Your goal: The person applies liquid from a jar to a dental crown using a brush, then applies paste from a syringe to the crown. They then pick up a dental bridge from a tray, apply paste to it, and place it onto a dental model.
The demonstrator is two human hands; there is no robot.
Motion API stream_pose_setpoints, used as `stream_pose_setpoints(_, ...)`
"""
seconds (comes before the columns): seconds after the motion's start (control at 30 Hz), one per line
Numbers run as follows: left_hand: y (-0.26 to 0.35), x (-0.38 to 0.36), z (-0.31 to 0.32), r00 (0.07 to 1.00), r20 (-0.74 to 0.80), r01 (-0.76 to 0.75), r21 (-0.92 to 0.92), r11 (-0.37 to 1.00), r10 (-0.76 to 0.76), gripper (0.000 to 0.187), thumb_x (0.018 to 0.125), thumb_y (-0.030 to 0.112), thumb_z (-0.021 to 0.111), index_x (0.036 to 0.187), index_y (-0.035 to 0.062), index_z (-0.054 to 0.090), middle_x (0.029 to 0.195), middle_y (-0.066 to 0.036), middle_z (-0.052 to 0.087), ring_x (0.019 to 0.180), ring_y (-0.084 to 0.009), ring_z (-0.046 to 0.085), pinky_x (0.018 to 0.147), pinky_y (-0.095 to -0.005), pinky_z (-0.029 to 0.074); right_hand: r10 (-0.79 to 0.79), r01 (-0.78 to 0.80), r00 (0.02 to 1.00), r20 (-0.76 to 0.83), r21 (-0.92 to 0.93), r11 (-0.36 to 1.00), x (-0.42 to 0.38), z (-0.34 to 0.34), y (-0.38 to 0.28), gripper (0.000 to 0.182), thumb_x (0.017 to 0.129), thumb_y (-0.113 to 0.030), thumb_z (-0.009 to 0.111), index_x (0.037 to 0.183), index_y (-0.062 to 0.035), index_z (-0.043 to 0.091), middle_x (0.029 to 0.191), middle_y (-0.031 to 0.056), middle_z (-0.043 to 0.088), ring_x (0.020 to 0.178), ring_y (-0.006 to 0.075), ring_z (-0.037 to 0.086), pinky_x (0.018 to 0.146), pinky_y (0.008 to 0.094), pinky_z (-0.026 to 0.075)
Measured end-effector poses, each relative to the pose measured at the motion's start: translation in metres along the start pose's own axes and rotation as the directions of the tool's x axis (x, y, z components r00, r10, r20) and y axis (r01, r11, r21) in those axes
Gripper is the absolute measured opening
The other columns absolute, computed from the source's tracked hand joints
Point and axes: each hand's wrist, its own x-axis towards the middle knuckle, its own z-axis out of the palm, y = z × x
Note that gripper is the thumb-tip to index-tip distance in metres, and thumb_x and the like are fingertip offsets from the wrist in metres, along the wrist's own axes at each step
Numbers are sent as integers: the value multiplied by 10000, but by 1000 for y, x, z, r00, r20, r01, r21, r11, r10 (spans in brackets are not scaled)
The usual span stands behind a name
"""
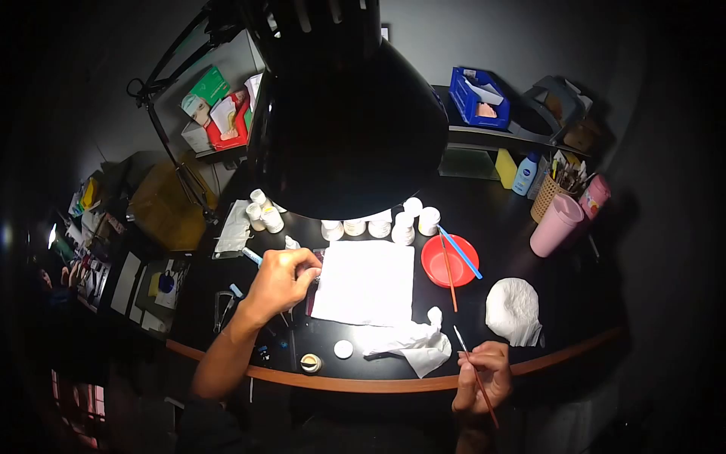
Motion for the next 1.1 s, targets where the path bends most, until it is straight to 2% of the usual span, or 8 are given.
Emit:
stream_pose_setpoints(0.03,0,-3,-10,999,0,40,-3,999,-40,60,858,30,775,901,-10,775,712,-120,731,595,-142,656,591,-294,518,-87,94,991,97,-66,993,5,4,4,118,895,49,582,1000,-1,588,941,114,571,933,218,557,813,298,569)
stream_pose_setpoints(0.2,-35,-12,-39,984,-61,147,-227,963,-165,77,909,18,781,937,-30,728,801,-50,719,702,-73,613,637,-254,494,-312,431,858,409,-240,870,53,28,-27,197,763,70,724,938,-18,699,882,111,680,828,313,628,771,428,550)
stream_pose_setpoints(0.3,-66,-14,-52,962,-108,207,-308,929,-251,62,940,-15,762,944,-20,700,869,-52,738,762,-53,648,686,-220,519,-352,574,728,588,-243,782,72,55,-42,224,762,53,747,972,-25,739,910,101,699,888,316,668,725,408,588)
stream_pose_setpoints(0.43,-89,-21,-73,921,-225,178,-484,857,-318,64,936,-49,749,949,-12,699,925,-88,758,826,-79,699,763,-217,554,-393,784,484,782,-188,592,104,90,-33,213,779,-51,746,991,-71,762,943,34,703,962,212,697,614,288,600)
stream_pose_setpoints(0.63,-96,-39,-78,888,-260,175,-574,800,-381,67,920,-43,774,904,-16,714,888,-57,751,767,-37,637,701,-196,512,-294,853,366,883,-193,484,133,148,0,134,810,-66,687,936,-49,729,924,58,681,1018,207,668,640,310,609)
stream_pose_setpoints(0.77,-88,-42,-74,905,-314,132,-431,893,-286,69,922,-39,771,915,9,721,976,-71,788,707,-16,511,648,-190,428,-218,899,269,938,-163,407,136,177,21,93,803,-80,684,888,-65,721,913,55,661,1036,210,656,662,312,627)
stream_pose_setpoints(0.87,-84,-42,-71,898,-408,75,-226,971,-164,94,864,-39,804,877,5,722,908,-54,788,688,-49,544,653,-217,469,-189,920,210,959,-129,369,135,193,34,72,807,-114,684,866,-80,707,898,51,636,1047,208,646,675,327,635)
stream_pose_setpoints(1.1,-82,-41,-75,888,-450,17,-173,985,-94,129,825,9,824,932,48,765,794,-50,754,634,-119,630,598,-272,501,-89,952,139,986,-109,286,145,209,42,82,821,-136,682,889,-91,695,922,48,648,1044,216,636,699,335,627)
